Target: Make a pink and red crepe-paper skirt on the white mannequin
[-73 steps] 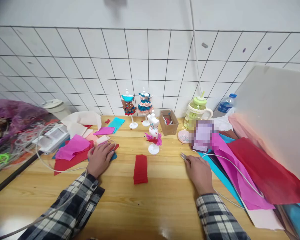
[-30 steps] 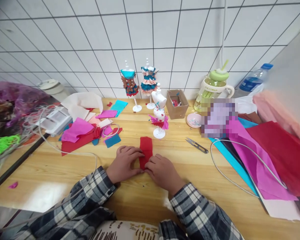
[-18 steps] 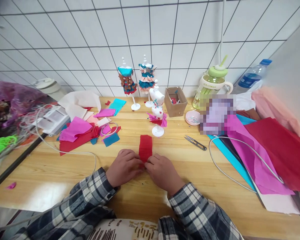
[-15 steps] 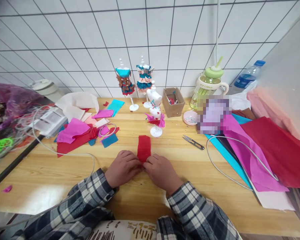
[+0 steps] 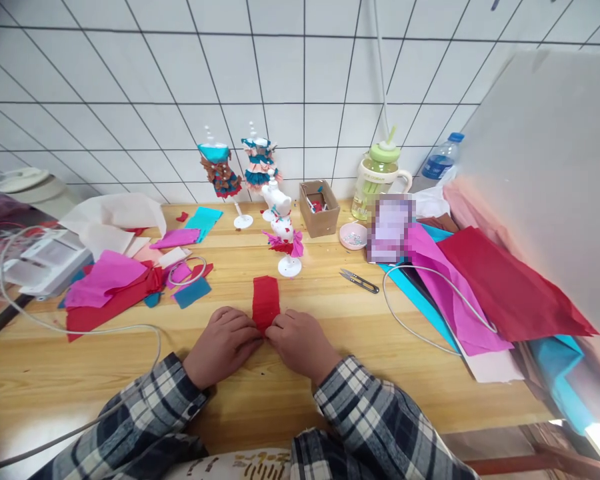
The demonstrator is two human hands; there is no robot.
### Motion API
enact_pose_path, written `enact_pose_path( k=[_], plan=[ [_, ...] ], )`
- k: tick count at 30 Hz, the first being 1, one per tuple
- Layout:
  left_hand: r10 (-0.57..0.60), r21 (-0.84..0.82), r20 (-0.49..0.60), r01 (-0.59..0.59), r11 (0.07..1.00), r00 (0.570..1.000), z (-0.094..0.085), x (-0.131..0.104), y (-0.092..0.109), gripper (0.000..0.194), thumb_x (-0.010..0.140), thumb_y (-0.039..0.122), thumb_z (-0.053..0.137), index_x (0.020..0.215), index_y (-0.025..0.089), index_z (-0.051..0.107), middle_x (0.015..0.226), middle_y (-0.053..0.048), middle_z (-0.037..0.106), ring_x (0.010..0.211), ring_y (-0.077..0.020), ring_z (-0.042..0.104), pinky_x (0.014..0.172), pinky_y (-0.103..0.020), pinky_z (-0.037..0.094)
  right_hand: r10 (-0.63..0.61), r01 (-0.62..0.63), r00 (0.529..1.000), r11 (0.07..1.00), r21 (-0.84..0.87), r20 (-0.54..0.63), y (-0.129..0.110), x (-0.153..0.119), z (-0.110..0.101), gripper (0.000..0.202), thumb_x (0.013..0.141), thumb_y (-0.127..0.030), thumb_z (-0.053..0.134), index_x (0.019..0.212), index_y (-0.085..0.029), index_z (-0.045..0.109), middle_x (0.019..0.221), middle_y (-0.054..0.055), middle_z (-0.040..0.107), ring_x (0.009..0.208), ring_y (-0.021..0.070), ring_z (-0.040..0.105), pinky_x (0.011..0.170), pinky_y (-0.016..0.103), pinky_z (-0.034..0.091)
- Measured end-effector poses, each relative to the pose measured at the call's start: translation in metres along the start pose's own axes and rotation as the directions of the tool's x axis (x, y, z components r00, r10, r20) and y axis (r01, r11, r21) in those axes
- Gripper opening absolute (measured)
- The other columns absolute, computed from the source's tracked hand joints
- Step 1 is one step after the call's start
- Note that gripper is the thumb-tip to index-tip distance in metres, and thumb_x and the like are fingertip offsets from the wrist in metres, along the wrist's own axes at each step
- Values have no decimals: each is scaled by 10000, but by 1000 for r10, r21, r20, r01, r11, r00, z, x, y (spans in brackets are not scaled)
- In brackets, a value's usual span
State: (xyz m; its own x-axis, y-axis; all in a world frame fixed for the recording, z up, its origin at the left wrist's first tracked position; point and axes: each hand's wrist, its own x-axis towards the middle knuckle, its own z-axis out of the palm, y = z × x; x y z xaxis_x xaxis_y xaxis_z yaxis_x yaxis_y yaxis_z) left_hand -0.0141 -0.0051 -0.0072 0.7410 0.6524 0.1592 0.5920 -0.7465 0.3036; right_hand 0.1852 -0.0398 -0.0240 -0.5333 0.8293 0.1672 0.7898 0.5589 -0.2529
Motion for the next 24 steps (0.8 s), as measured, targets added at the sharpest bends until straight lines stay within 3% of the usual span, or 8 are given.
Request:
enact_pose_path(
  k=[8,12,16,24],
  plan=[
    [-33,-7,20,33,999,999,-1,0,3,139,888,279,549,858,246,680,864,-2,687,892,-187,549,882,-405,319,90,-90,996,996,17,18,-1,-1,3,137,936,-225,512,903,-218,645,853,34,625,836,166,520,738,283,383],
    [-54,-6,-7,53,999,999,0,-1,5,137,853,342,600,908,243,678,859,-22,682,875,-198,552,875,-413,330,108,-108,994,994,8,3,-2,0,6,126,917,-203,537,830,-218,627,828,26,624,823,165,531,723,279,388],
    [-45,28,-53,46,999,998,5,-2,5,124,873,287,575,815,249,679,780,-13,666,824,-180,553,876,-409,331,115,-115,993,993,16,-5,-2,1,8,111,896,-178,560,817,-220,625,809,18,627,806,164,546,703,277,392],
    [-51,19,-43,52,998,998,5,-3,3,123,879,237,552,830,247,664,808,-9,663,838,-177,556,882,-402,336,99,-98,995,994,46,1,-3,3,7,123,908,-177,535,830,-210,624,825,21,632,814,168,550,711,280,398]
  ],
)
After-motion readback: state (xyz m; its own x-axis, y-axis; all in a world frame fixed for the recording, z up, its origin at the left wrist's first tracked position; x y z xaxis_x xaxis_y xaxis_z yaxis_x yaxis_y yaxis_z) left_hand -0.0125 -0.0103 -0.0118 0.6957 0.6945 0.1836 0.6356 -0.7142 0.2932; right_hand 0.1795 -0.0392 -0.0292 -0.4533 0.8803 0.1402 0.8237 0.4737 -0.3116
